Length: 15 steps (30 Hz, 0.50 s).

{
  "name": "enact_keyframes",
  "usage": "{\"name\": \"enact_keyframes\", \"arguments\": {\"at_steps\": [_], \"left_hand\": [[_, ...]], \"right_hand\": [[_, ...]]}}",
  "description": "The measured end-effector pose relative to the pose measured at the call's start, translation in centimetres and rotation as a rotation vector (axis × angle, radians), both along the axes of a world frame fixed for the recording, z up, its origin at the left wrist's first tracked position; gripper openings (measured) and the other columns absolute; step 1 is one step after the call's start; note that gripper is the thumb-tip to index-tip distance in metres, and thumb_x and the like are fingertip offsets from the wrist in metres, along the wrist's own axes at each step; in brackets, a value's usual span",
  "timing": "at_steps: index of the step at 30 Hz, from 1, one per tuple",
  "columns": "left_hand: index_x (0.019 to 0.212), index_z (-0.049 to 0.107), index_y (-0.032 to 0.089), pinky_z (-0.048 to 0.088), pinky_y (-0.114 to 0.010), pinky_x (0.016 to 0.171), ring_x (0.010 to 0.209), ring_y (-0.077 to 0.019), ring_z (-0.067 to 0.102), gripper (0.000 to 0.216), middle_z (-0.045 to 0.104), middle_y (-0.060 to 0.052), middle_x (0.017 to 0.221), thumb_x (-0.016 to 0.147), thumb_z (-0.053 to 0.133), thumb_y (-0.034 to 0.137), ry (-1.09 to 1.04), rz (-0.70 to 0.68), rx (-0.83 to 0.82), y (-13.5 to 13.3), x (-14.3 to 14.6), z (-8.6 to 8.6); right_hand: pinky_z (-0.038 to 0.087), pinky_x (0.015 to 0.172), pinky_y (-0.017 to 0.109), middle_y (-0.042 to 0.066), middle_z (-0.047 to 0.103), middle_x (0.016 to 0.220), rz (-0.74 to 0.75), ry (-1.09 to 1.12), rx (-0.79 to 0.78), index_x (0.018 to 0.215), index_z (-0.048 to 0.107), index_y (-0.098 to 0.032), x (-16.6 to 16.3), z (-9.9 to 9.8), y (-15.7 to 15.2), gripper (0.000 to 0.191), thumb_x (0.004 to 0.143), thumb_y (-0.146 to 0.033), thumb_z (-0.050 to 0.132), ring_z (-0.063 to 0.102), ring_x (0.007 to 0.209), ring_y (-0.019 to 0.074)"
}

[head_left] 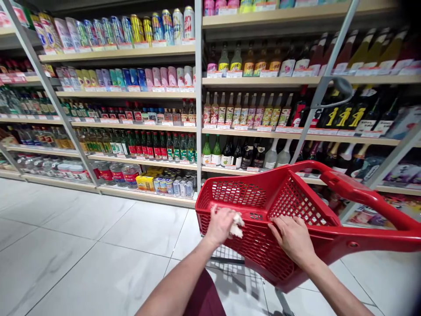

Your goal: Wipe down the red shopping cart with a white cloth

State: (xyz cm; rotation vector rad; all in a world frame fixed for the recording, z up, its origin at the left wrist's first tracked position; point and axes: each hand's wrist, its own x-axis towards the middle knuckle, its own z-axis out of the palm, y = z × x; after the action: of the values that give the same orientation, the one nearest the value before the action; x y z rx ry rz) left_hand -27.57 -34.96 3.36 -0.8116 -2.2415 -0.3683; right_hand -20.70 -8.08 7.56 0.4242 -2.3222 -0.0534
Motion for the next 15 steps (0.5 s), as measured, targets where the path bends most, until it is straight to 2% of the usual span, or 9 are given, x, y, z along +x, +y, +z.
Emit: {"name": "enact_keyframes", "arguments": {"at_steps": [2, 6, 7, 11, 12, 15], "left_hand": [[0.106, 0.056, 0.025, 0.017, -0.043, 0.103, 0.095, -0.0144, 0.056, 0.023, 0.064, -0.001, 0.1, 0.087, 0.042, 0.022, -0.001, -0.045, -0.027, 0.1, 0.1, 0.1], [0.105, 0.056, 0.023, 0.019, -0.048, 0.101, 0.097, -0.0166, 0.056, 0.027, 0.064, -0.004, 0.101, 0.089, 0.036, 0.019, -0.019, 0.131, 0.093, -0.2, 0.3, 0.3], [0.106, 0.056, 0.023, 0.019, -0.048, 0.101, 0.098, -0.0172, 0.056, 0.026, 0.064, -0.005, 0.102, 0.088, 0.037, 0.019, -0.021, 0.124, 0.088, 0.2, 0.3, 0.3], [0.106, 0.056, 0.026, 0.018, -0.047, 0.104, 0.092, -0.0148, 0.057, 0.023, 0.064, -0.001, 0.1, 0.088, 0.041, 0.024, 0.003, -0.073, -0.029, 2.0, 0.5, 0.7], [0.105, 0.056, 0.026, 0.019, -0.046, 0.104, 0.091, -0.0145, 0.057, 0.023, 0.064, 0.0, 0.099, 0.088, 0.04, 0.024, 0.011, -0.085, -0.03, 1.8, 0.5, 0.8], [0.103, 0.057, 0.022, 0.022, -0.047, 0.102, 0.093, -0.0183, 0.057, 0.028, 0.064, -0.004, 0.096, 0.091, 0.032, 0.023, 0.042, 0.021, 0.058, 0.8, 0.5, 1.3]], "right_hand": [[0.028, 0.074, 0.031, 0.004, 0.063, 0.073, 0.013, -0.002, 0.001, 0.082, 0.062, -0.016, 0.2, -0.1, 0.2, 0.025, 0.089, -0.028, 0.041, 0.054, 0.069, 0.0154], [0.028, 0.075, 0.032, 0.004, 0.062, 0.071, -0.013, -0.008, -0.044, 0.079, 0.062, -0.016, 0.4, 0.1, 0.1, 0.024, 0.086, -0.028, 0.043, 0.053, 0.069, 0.0155], [0.028, 0.075, 0.032, 0.004, 0.062, 0.07, -0.028, -0.011, -0.062, 0.078, 0.062, -0.015, 0.4, 0.2, 0.0, 0.024, 0.086, -0.029, 0.044, 0.053, 0.068, 0.0156], [0.028, 0.076, 0.032, 0.004, 0.062, 0.071, -0.01, -0.015, -0.084, 0.08, 0.064, -0.015, 0.5, 0.2, 0.1, 0.024, 0.085, -0.024, 0.041, 0.053, 0.069, 0.0152], [0.028, 0.076, 0.032, 0.004, 0.063, 0.072, 0.004, -0.011, -0.085, 0.082, 0.064, -0.015, 0.5, 0.1, 0.2, 0.025, 0.085, -0.022, 0.04, 0.053, 0.069, 0.015], [0.028, 0.078, 0.032, 0.005, 0.064, 0.073, 0.014, -0.002, -0.111, 0.084, 0.065, -0.015, 0.5, 0.1, 0.2, 0.026, 0.085, -0.02, 0.039, 0.053, 0.07, 0.0148]]}}
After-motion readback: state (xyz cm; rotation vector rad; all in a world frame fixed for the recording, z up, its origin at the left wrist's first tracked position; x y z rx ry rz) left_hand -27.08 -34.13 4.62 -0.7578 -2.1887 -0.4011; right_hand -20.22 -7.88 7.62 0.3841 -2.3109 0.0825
